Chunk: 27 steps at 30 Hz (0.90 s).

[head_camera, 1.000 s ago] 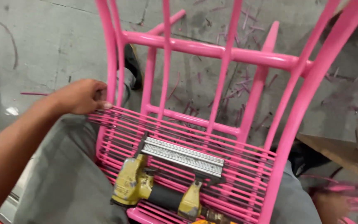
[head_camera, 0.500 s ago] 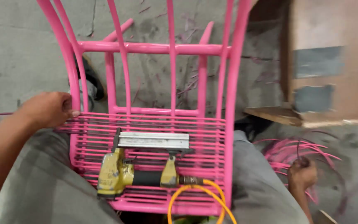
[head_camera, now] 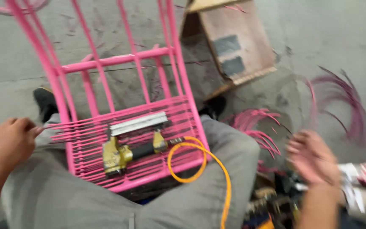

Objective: Weaving plastic strips into a chair frame and securing them with a nail gun.

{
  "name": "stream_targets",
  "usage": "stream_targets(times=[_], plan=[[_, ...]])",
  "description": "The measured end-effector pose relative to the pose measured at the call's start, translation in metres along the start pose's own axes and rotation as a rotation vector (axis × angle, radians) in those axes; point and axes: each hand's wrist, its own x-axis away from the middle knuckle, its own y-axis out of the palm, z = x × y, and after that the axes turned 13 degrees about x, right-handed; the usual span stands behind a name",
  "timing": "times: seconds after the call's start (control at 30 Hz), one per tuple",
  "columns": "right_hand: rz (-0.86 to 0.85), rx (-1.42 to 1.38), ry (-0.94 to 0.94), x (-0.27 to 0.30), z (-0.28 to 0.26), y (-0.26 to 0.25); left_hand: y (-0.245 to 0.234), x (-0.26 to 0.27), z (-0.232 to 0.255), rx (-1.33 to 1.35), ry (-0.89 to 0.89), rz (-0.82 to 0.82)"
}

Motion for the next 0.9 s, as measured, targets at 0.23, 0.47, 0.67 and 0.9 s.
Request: stream_targets(times=[0.23, 0.47, 0.67, 0.9], plan=[[-0.103, -0.149, 0.011, 0.033, 0.035, 0.150, -0.005, 0.049, 0.034, 0.215, 0.122, 0.105], [-0.148, -0.122, 0.093, 0.049, 0.032, 0.201, -0.005, 0.081, 0.042, 0.181, 0.163, 0.088], [-0.160, -0.118, 0.077, 0.055, 0.030, 0.224, 0.000, 0.092, 0.036, 0.232, 0.119, 0.083], [-0.136, 0.272, -0.368, 0.014, 0.031, 0.203, 0.037, 0.090, -0.011, 0.224, 0.028, 0.103]])
